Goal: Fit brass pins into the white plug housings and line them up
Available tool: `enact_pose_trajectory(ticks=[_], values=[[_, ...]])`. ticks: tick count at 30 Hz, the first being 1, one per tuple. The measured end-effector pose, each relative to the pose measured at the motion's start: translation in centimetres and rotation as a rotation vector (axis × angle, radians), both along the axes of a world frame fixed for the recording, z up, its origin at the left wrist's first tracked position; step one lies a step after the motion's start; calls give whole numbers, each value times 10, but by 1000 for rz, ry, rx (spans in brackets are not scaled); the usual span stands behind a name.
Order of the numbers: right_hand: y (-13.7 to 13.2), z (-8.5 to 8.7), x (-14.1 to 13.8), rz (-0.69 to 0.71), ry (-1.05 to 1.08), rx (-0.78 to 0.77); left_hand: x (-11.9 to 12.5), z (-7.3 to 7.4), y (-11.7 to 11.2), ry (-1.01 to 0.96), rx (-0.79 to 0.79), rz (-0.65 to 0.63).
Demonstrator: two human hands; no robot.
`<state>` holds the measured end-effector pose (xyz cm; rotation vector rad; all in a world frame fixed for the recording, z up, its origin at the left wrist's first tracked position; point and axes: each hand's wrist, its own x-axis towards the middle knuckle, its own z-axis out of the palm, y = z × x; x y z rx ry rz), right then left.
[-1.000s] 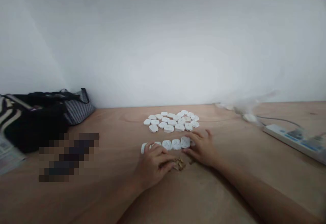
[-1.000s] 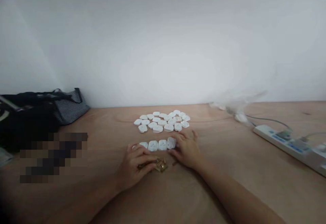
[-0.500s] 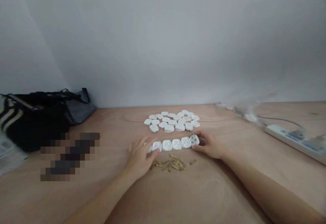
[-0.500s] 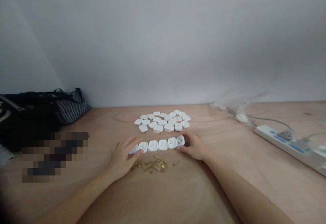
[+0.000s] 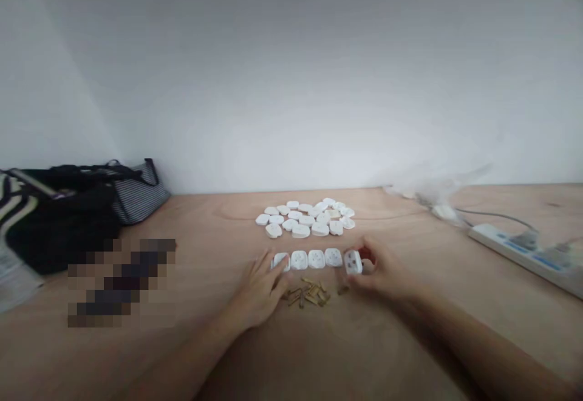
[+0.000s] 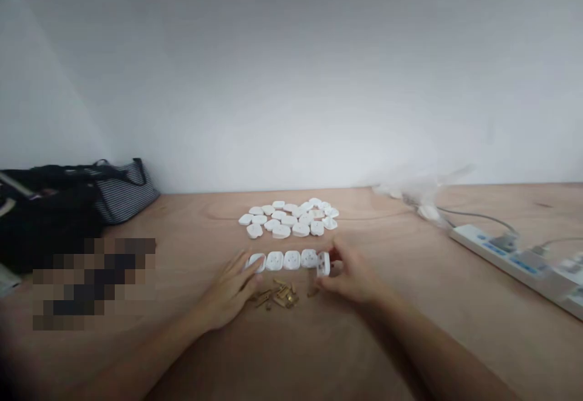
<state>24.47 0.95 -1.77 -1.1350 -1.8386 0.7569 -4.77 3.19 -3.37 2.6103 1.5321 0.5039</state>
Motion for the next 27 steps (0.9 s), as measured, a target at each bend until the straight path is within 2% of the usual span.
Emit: enact_pose_trajectory(ticks=[6,11,16,22,27], values=[[-13,7,-9,126,-150,41,3,7,-4,-27,25,21],[-13,9,-11,161,-162,119,7,16,-10,-105,143,-89],[-13,8,-13,237,-252,186,8,16,-10,-126,155,-95],[-14,3,-11,134,-194,80,6,14,-8,-133,154,-89],[-14,2,-10,122,-139,64,6,14,-8,-129,138,-91]])
